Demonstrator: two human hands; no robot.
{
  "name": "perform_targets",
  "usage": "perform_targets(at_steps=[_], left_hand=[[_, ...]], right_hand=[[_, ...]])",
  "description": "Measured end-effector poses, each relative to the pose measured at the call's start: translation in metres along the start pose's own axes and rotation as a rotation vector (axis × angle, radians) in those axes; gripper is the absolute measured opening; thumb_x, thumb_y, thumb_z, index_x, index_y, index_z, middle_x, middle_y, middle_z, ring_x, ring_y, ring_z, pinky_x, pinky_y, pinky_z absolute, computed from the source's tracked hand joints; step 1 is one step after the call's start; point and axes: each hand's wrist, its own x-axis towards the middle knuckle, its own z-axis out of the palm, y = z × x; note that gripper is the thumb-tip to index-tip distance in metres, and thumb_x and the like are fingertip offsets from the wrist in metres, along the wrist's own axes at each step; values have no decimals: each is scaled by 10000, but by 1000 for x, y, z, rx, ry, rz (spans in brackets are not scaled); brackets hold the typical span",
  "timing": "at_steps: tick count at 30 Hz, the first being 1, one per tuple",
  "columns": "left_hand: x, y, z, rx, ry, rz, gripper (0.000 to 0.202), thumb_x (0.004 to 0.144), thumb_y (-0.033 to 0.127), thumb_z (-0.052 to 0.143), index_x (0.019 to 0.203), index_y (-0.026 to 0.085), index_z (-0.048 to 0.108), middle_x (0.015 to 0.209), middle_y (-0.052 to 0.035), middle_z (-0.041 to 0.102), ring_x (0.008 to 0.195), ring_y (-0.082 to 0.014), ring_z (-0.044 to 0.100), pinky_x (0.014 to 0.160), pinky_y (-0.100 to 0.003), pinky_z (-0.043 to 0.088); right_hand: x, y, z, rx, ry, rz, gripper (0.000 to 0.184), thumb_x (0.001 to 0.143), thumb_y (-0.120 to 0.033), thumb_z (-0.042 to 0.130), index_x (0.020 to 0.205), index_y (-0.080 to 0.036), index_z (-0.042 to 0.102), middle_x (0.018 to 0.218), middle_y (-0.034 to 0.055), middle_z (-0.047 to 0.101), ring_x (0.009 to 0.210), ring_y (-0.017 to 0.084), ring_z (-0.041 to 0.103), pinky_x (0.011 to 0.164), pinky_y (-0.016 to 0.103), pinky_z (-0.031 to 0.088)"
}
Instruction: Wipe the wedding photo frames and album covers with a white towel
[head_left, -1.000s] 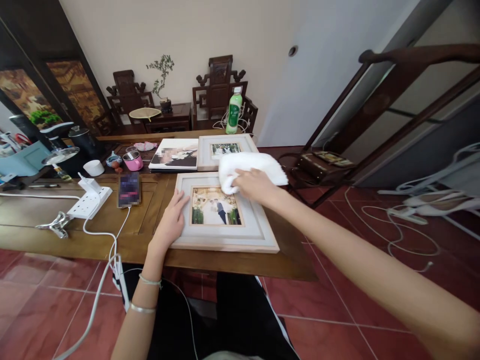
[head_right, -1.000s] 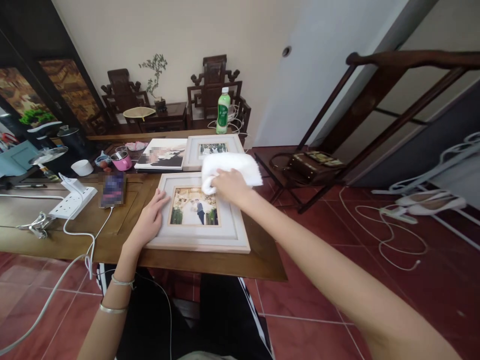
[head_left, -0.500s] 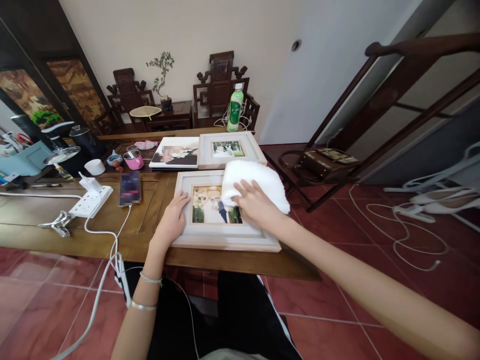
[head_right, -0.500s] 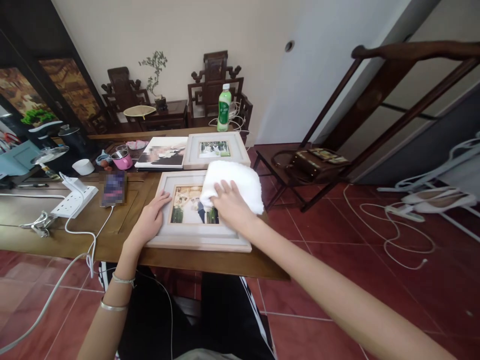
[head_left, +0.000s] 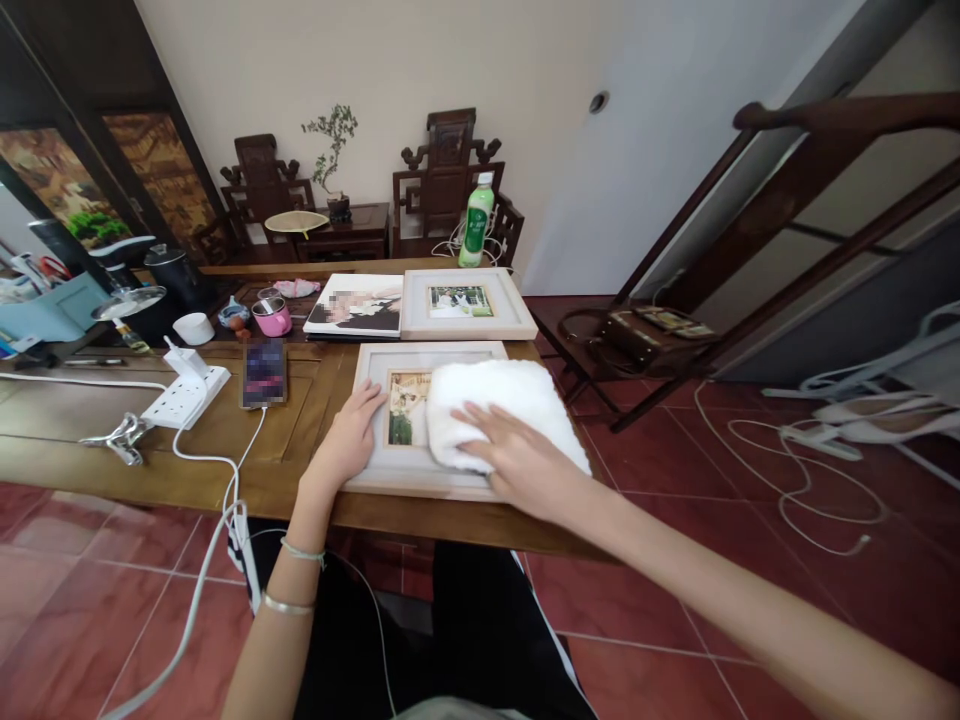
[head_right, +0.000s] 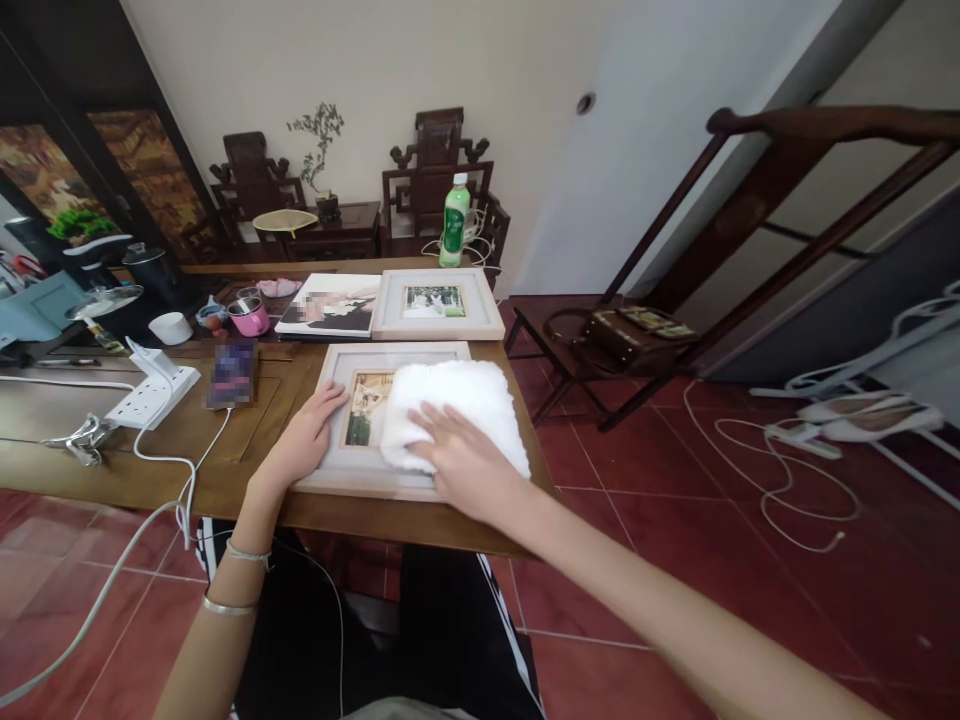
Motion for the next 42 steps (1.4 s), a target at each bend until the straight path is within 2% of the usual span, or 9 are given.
perform_targets(at_steps=[4,8,11,15,21,26,32,36,42], left_hand=[[-1,-2,0,-8,-5,14,579,784,-18,323,1319,113,504,1458,-142,420,1421,-249,260,1140,-532,260],[0,-5,1,-20,22,34,571,785,-15,331,1304,131,519,1440,-138,446,1414,-240,278,1144,-518,264],[1,-6,2,-22,45,52,550,784,-7,341,1280,119,542,1414,-142,476,1404,-237,303,1157,-486,259],[1,-6,4,-21,61,40,555,780,-3,354,1281,137,546,1410,-130,486,1395,-241,323,1146,-498,279],[2,-1,3,21,37,5,531,827,35,328,1330,79,491,1447,-165,430,1406,-252,296,1138,-499,290],[3,-2,2,52,12,15,510,844,56,335,1330,81,489,1452,-165,423,1402,-259,302,1141,-508,276],[3,-7,1,32,23,74,517,848,71,368,1348,140,480,1451,-133,435,1402,-241,305,1150,-488,274],[3,-8,2,17,31,69,502,864,83,349,1343,147,487,1446,-128,442,1400,-239,310,1153,-490,267],[2,-8,8,36,85,34,502,847,71,357,1327,115,497,1491,-151,365,1422,-261,254,1156,-493,252]], right_hand=[[40,45,8,-95,64,69,584,658,29,464,1202,-114,620,1512,169,317,1402,331,238,1113,550,242],[66,53,4,-207,23,130,561,721,12,454,1256,-102,581,1473,190,380,1394,376,231,1080,611,222],[62,30,0,-191,-72,109,563,744,28,420,1268,-105,580,1458,196,400,1377,392,263,1067,610,245],[25,-16,-15,-39,-209,59,611,700,47,427,1258,-133,598,1437,183,434,1362,385,308,1057,587,305],[-9,-51,-33,189,-220,-58,671,639,43,418,1195,-266,632,1405,53,504,1306,267,437,1070,479,368],[34,-7,-3,14,-91,-12,637,676,42,446,1264,-155,588,1497,140,354,1401,323,247,1117,576,203],[90,45,11,-178,31,86,562,771,-9,433,1313,-117,536,1525,149,292,1408,402,155,1056,690,166],[80,24,7,-154,-74,51,580,744,21,421,1289,-119,563,1523,136,298,1401,422,159,1050,691,192],[20,-31,-26,97,-318,-59,642,683,74,397,1224,-191,618,1503,81,350,1412,348,193,1082,602,278]])
